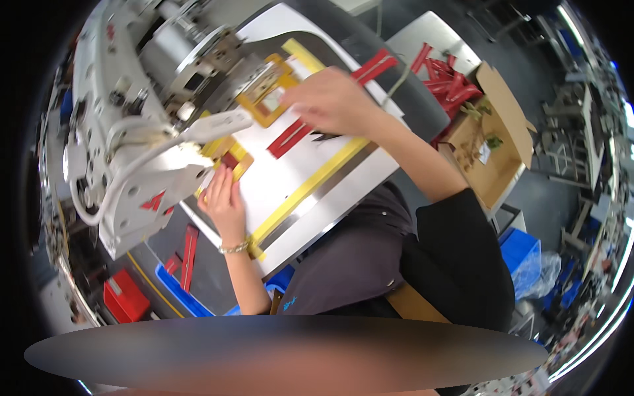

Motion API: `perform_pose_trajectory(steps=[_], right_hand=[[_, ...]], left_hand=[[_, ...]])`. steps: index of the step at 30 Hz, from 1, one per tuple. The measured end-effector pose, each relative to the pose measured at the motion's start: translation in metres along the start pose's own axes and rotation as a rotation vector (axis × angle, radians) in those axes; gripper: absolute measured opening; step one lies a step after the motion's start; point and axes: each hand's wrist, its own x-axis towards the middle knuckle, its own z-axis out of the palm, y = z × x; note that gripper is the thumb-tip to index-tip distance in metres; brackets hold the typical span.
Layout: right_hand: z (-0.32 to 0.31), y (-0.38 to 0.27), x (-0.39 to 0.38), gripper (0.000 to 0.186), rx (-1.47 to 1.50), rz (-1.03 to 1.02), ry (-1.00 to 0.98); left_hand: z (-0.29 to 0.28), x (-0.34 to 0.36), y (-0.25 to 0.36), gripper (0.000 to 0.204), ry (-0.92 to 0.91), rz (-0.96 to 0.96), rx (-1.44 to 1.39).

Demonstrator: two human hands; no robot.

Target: The recorder uses an industrial sewing machine to attach zippers or small fabric tabs to leather/fabric components.

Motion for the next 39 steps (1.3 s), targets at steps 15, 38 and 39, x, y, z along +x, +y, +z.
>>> perform_pose_trajectory(steps=[15,38,39], right_hand=[[-0.096,0.086,-0.339,0.017,-0.486,1.294,0.608],[-0.111,0.178,-0.350,0.027,-0.645,0.642,-0.337],[-0.116,0.179,-0.347,0.028,-0.636,0.713,-0.161]], left_hand=[[-0.002,0.008,0.007,0.029,-0.076,0.044,0.013],[-0.014,0.011,0.004,0.031,-0.186,0.059,0.043],[-0.014,0.012,0.003,0.031,-0.184,0.051,0.044]])
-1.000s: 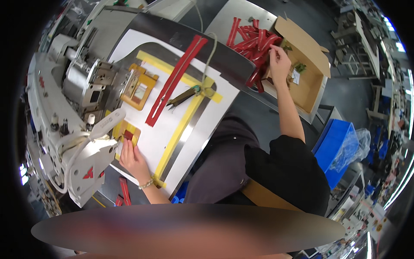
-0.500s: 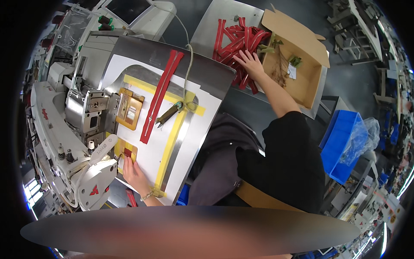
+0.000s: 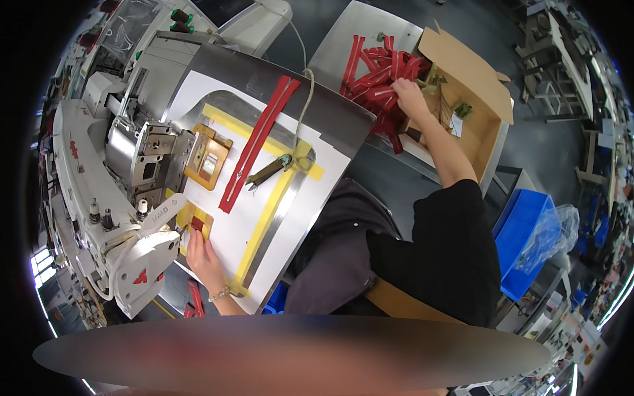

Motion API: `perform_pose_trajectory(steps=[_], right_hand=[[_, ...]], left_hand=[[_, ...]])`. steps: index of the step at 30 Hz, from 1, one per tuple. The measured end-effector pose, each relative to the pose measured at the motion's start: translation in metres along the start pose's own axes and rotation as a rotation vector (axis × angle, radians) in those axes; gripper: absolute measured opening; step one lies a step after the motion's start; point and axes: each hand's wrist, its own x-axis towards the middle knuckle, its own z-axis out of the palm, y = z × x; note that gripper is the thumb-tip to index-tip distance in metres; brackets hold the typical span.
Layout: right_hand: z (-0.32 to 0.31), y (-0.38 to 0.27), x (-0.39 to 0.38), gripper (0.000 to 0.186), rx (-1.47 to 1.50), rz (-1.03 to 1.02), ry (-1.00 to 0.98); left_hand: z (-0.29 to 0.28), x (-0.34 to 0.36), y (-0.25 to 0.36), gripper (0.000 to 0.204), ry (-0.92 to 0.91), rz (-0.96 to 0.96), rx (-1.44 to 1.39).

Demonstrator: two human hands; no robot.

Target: The recorder uses an industrial sewing machine to attach zippers or small fabric tabs to leather/fabric components.

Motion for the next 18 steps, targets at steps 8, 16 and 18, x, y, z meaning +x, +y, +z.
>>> perform_pose_trajectory(steps=[8,16,18], right_hand=[[-0.052,0.041,0.041,0.033,0.280,0.610,0.680],[-0.211,0.004,0.080,0.022,0.849,0.421,0.879],[-0.257,-0.021,0.081,0.022,0.986,0.274,0.699]], left_hand=[[-0.004,0.002,0.002,0.038,-0.029,0.046,-0.066],[-0.016,-0.015,0.013,0.048,-0.047,-0.043,-0.128],[-0.020,-0.015,0.020,0.048,-0.027,-0.040,-0.174]])
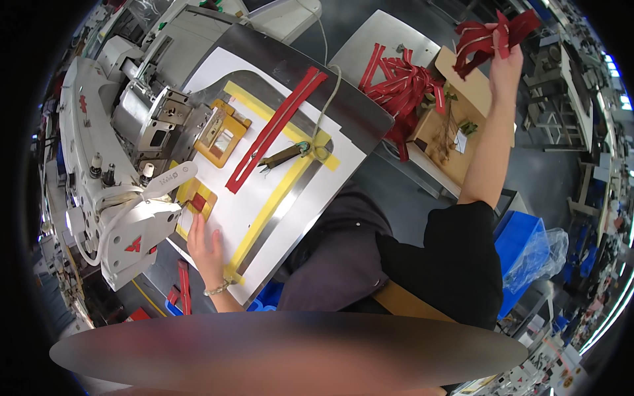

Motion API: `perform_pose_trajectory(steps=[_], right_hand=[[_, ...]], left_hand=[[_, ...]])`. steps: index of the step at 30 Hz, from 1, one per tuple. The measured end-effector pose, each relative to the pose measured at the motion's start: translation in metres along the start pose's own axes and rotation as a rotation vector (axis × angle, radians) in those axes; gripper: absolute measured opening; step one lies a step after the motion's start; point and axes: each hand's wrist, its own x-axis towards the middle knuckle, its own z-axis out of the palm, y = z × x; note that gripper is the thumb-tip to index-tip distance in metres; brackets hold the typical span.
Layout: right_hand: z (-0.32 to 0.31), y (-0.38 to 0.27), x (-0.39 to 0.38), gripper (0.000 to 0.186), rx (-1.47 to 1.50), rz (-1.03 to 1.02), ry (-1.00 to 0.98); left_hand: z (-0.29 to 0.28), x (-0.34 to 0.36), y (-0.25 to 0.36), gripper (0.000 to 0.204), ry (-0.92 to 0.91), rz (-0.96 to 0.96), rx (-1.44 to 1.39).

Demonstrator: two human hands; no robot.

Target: The recorder uses an industrial sewing machine to attach zippers or small fabric tabs to leather/fabric components.

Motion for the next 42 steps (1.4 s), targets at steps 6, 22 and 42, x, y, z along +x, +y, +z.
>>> perform_pose_trajectory(steps=[6,22,42], right_hand=[[0.096,-0.148,-0.053,0.032,0.097,0.070,-0.674],[0.358,-0.111,-0.292,0.018,-0.173,-0.455,-1.893],[0.349,-0.109,-0.253,0.043,-0.053,-0.120,-1.858]], left_hand=[[-0.017,0.006,0.042,0.050,-0.022,-0.015,-0.523],[-0.017,-0.044,0.013,0.056,-0.324,-0.539,-1.348],[-0.040,-0.040,-0.007,0.033,-0.066,-0.289,-0.594]])
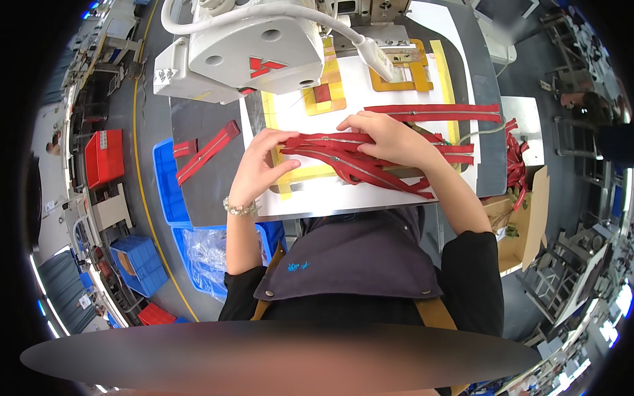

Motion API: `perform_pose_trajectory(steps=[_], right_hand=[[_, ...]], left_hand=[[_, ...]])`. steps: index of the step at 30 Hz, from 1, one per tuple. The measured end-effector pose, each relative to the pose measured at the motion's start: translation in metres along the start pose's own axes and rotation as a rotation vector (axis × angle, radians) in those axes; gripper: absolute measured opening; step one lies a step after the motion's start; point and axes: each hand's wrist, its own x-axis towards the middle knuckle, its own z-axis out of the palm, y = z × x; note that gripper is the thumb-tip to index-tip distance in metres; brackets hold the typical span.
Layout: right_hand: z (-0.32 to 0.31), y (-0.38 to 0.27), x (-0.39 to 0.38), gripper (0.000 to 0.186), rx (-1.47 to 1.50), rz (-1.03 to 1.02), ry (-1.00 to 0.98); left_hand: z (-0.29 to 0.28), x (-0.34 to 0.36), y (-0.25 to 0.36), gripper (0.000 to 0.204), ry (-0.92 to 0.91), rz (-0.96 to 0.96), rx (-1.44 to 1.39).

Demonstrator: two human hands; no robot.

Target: The recorder uses an industrial sewing machine to attach zippers or small fabric tabs to leather/fabric components.

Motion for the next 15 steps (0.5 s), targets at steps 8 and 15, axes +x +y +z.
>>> perform_pose_trajectory(steps=[8,15], right_hand=[[0.004,0.002,0.001,0.039,-0.002,-0.086,0.125],[0.000,-0.008,0.000,0.045,0.024,-0.033,0.075]], left_hand=[[0.004,0.008,-0.011,0.016,-0.066,0.183,0.186],[0.023,0.026,0.000,0.018,0.289,0.068,0.224]])
